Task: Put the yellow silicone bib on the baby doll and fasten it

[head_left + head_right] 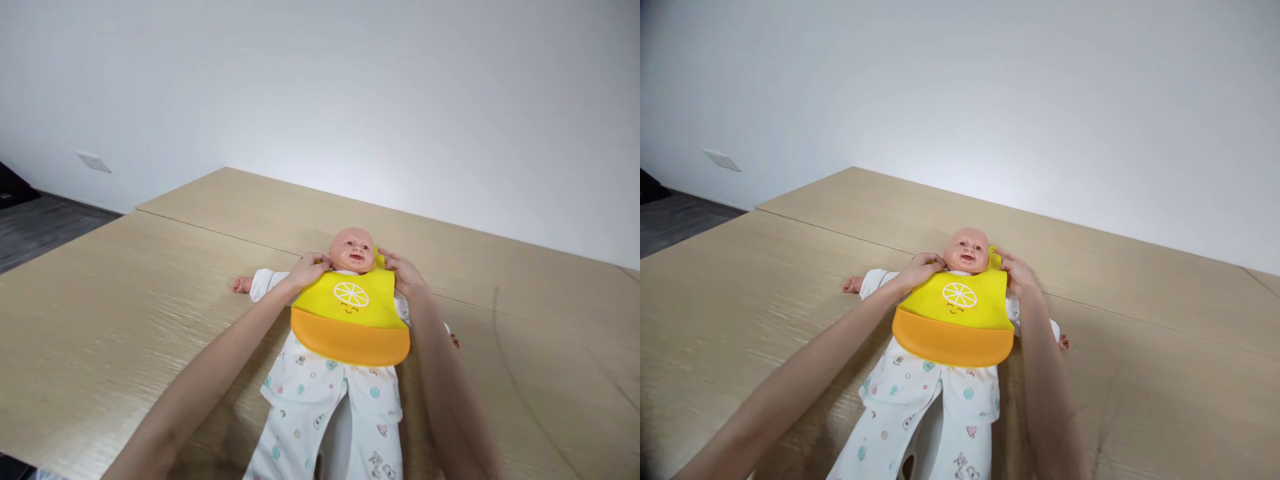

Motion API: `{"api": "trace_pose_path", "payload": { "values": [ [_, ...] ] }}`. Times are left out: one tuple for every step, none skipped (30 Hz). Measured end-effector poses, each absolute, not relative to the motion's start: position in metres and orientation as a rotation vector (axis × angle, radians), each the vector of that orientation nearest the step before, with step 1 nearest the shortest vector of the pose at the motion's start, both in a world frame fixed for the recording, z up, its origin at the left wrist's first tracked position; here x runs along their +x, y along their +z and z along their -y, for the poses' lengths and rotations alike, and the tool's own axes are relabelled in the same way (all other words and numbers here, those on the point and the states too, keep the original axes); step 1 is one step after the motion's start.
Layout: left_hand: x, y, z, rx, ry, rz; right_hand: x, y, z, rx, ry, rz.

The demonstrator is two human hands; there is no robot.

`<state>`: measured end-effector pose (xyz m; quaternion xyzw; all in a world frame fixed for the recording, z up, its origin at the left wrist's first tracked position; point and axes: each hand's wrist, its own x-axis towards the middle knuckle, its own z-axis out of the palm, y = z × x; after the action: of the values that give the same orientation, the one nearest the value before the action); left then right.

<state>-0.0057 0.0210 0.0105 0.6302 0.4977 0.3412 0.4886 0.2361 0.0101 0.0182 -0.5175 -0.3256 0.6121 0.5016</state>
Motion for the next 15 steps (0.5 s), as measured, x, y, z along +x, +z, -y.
{"api": "trace_pose_path", "payload": {
  "values": [
    [-0.006, 0.01, -0.021, 1.537, 0.832, -1.213, 0.236, 0.016, -0.012, -1.216, 1.433, 0.758],
    [-0.006, 0.01, -0.021, 1.546, 0.835, -1.215, 0.236, 0.014, -0.013, -1.189, 1.385, 0.738],
    [-0.006, 0.01, -0.022, 1.559, 0.837, -1.215, 0.235, 0.012, -0.014, -1.177, 1.34, 0.73],
    [-0.006, 0.009, -0.022, 1.57, 0.836, -1.215, 0.233, 0.011, -0.015, -1.182, 1.306, 0.73],
    [-0.006, 0.009, -0.022, 1.579, 0.836, -1.214, 0.231, 0.01, -0.015, -1.206, 1.287, 0.75],
    [-0.006, 0.008, -0.023, 1.583, 0.836, -1.213, 0.229, 0.01, -0.016, -1.244, 1.278, 0.789],
    [-0.006, 0.007, -0.023, 1.585, 0.834, -1.212, 0.227, 0.011, -0.016, -1.292, 1.277, 0.834],
    [-0.006, 0.007, -0.024, 1.586, 0.831, -1.213, 0.226, 0.012, -0.016, -1.333, 1.277, 0.884],
    [-0.006, 0.006, -0.024, 1.589, 0.827, -1.215, 0.226, 0.014, -0.017, -1.363, 1.265, 0.941],
    [-0.006, 0.005, -0.024, 1.594, 0.824, -1.215, 0.226, 0.015, -0.019, -1.387, 1.234, 1.006],
    [-0.006, 0.005, -0.025, 1.601, 0.821, -1.215, 0.227, 0.016, -0.021, -1.407, 1.192, 1.076],
    [-0.006, 0.005, -0.025, 1.607, 0.821, -1.215, 0.228, 0.017, -0.024, -1.421, 1.15, 1.141],
    [-0.006, 0.004, -0.025, 1.612, 0.826, -1.214, 0.229, 0.018, -0.027, -1.437, 1.113, 1.203],
    [-0.006, 0.004, -0.026, 1.612, 0.833, -1.211, 0.231, 0.018, -0.03, -1.453, 1.09, 1.263],
    [-0.006, 0.004, -0.026, 1.608, 0.835, -1.209, 0.232, 0.018, -0.032, -1.469, 1.084, 1.311]
  ]
}}
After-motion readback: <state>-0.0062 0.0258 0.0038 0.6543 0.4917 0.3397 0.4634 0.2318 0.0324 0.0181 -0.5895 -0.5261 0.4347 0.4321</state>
